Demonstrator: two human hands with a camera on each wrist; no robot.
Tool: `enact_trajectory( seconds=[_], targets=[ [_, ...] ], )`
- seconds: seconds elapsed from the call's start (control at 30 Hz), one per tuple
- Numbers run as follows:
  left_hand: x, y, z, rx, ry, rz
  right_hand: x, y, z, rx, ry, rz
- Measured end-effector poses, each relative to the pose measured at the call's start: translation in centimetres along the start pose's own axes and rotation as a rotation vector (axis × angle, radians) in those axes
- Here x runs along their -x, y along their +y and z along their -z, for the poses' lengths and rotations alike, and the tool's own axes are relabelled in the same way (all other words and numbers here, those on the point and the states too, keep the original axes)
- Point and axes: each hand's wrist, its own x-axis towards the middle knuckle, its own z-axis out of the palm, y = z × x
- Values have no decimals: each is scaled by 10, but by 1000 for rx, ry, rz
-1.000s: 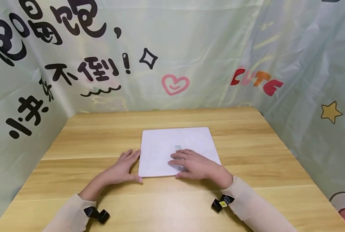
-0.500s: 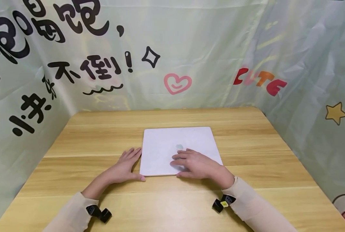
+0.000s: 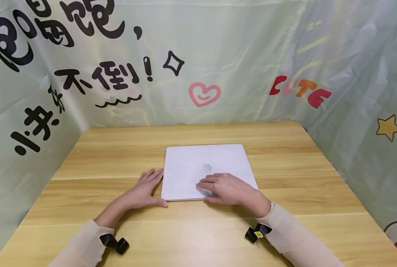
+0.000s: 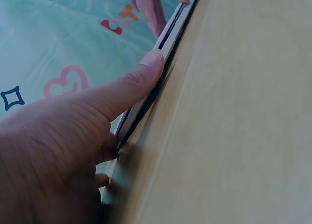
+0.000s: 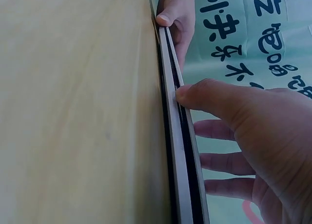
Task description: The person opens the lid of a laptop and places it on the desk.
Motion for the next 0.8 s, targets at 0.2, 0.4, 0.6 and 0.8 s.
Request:
enact_trajectory(
  seconds=[0.2, 0.4, 0.6, 0.8],
  targets=[
    [-2, -1, 0, -6, 1, -12, 0, -2, 5, 27, 56, 15],
    [-1, 1, 0, -12, 17, -9, -1, -3, 8, 60, 74, 31],
    [0, 3, 0, -32, 49, -26, 0, -6, 12, 113, 101, 54],
    [0, 2, -2, -33, 64, -29, 1, -6, 14, 183, 133, 67]
  ],
)
